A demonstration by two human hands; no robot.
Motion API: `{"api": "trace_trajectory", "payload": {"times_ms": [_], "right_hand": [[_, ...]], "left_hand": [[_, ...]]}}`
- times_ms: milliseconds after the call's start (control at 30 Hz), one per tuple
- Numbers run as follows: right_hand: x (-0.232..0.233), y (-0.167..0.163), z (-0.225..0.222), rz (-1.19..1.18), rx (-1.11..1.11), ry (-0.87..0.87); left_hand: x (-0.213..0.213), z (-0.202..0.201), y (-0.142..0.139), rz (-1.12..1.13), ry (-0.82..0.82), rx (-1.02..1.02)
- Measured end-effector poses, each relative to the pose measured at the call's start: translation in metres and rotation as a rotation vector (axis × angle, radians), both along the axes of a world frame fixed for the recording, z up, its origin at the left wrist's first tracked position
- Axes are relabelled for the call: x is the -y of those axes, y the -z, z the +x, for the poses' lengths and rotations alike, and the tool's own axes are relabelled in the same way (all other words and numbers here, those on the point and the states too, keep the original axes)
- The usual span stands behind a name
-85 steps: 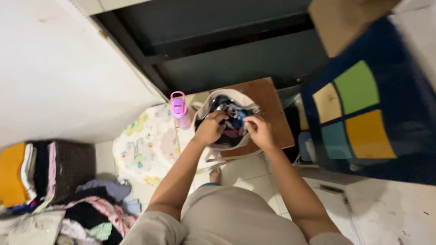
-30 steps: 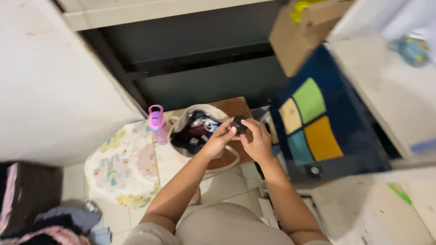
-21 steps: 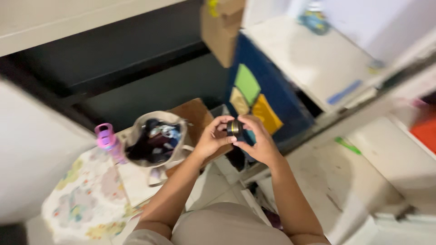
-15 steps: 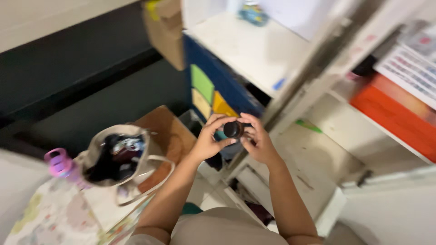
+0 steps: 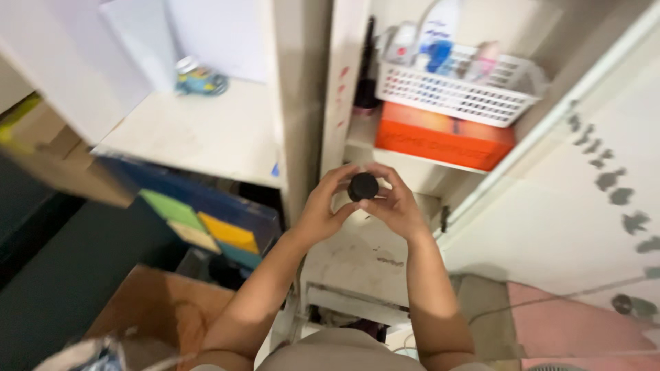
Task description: The person takes small personal items from a cabinet, including bottles, a cable, a wallet, and a phone, and places them into a bag on a small table. They also open a drawer, rearrange items inside it, and place a bottle into the drawer.
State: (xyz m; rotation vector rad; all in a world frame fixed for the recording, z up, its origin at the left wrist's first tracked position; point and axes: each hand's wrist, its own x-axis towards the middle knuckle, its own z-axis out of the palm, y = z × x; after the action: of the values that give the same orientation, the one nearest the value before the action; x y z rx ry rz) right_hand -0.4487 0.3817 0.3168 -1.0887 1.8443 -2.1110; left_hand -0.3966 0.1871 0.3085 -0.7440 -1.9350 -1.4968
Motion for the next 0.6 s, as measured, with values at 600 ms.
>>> {"api": "trace_trajectory", "payload": {"times_ms": [600], "right_hand": [[-0.118, -0.172, -0.178, 0.587, -0.250, 1.130]], "left_hand": [[-0.040, -0.121, -0.062, 0.097, 0.184, -0.009]]}}
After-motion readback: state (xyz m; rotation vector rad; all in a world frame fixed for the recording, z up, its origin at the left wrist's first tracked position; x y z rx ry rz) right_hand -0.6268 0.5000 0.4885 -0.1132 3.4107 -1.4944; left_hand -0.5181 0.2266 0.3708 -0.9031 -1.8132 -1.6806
